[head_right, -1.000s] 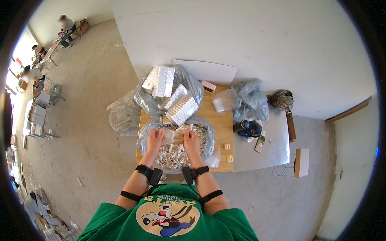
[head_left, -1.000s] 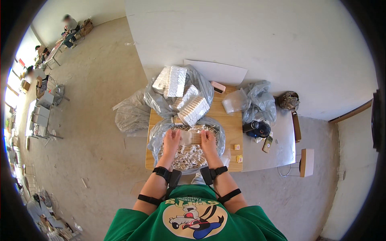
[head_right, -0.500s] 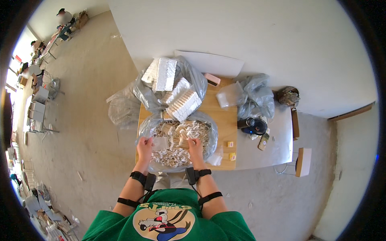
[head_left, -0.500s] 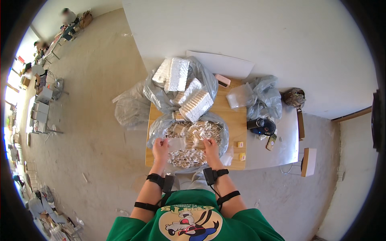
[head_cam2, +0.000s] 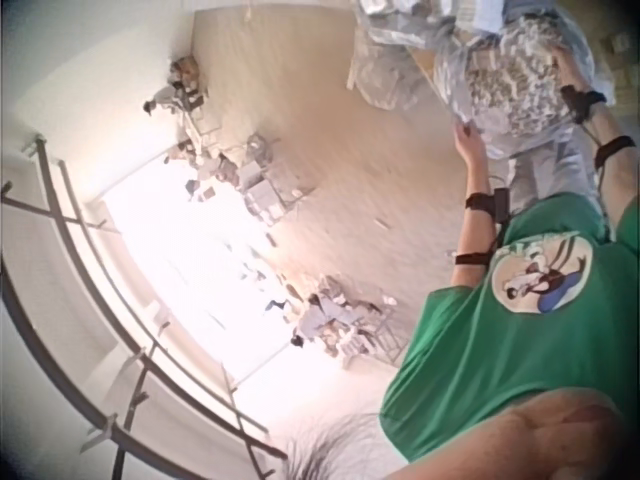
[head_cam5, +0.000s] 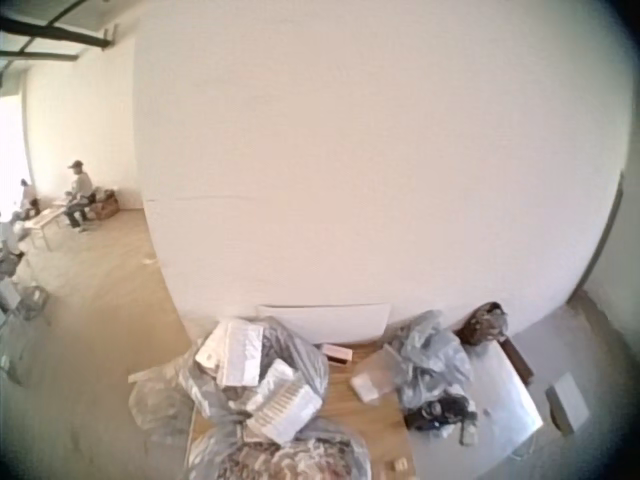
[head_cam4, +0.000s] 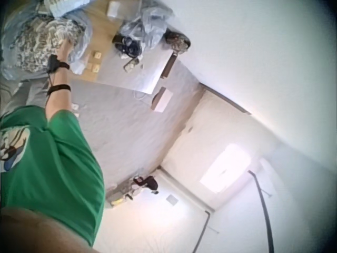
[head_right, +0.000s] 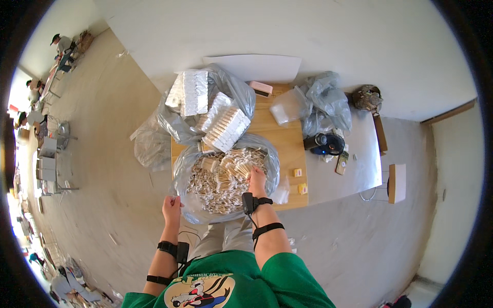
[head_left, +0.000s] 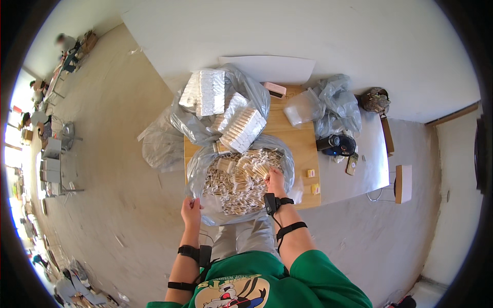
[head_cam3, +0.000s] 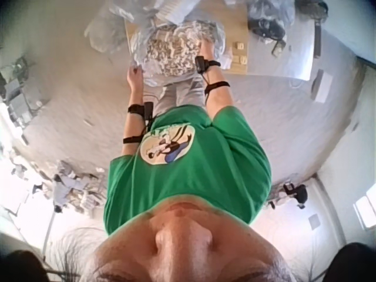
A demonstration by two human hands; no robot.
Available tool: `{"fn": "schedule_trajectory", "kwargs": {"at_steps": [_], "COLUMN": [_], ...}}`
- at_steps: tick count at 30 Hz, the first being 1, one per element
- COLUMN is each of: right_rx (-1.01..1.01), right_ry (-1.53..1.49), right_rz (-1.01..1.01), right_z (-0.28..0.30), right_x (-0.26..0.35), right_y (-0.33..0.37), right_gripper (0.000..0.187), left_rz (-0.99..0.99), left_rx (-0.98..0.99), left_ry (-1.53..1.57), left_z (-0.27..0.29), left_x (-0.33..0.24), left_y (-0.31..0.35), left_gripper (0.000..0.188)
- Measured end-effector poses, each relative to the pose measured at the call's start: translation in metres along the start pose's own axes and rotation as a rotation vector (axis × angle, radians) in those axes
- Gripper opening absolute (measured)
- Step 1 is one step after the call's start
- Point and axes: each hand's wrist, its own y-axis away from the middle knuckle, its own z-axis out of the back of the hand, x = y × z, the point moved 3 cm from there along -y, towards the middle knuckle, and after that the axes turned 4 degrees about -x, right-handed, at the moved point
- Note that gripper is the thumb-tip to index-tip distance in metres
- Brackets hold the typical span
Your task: The person is sorting small items from a large bag and placing them into smaller plastic bags.
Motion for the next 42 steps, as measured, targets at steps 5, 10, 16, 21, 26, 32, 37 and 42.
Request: {"fn": "schedule_trajectory", "kwargs": {"at_steps": [5, 10, 16, 21, 26, 32, 37, 42], "right_rx": [0.166, -0.129, -0.127, -0.321, -0.355, -0.514, -0.558, -0.601], "right_ry": [0.181, 0.747, 0.113, -0.025, -0.045, 0.577, 0.751, 0.756], "right_rz": [0.077, 0.904, 0.362, 0.096, 0.070, 0.083, 0.190, 0.307], "right_z": [0.010, 0.023, 0.087, 0.170, 0.270, 0.325, 0.316, 0.300], "right_x": [0.007, 0.037, 0.057, 0.051, 0.013, -0.016, -0.009, 0.002], "right_y": [-0.007, 0.009, 0.016, 0.002, -0.051, -0.109, -0.133, -0.113], "right_gripper": [0.019, 0.035, 0.017, 0.011, 0.017, 0.027, 0.027, 0.032], "left_rz": [-0.054, -0.107, -0.040, -0.073, -0.028, -0.086, 0.060, 0.147], "left_rx": [0.034, 0.105, 0.242, 0.343, 0.467, 0.634, 0.785, 0.745], "left_ry": [-0.079, -0.089, -0.130, -0.272, -0.321, -0.393, -0.375, -0.298], "left_z": [0.001, -0.019, -0.077, -0.131, -0.196, -0.278, -0.326, -0.354], "left_x": [-0.007, -0.012, -0.028, -0.016, -0.004, 0.024, 0.047, 0.060], "left_y": [-0.001, 0.001, 0.026, 0.042, 0.068, 0.106, 0.120, 0.128], "left_gripper": [0.014, 0.014, 0.019, 0.021, 0.019, 0.018, 0.018, 0.019]}}
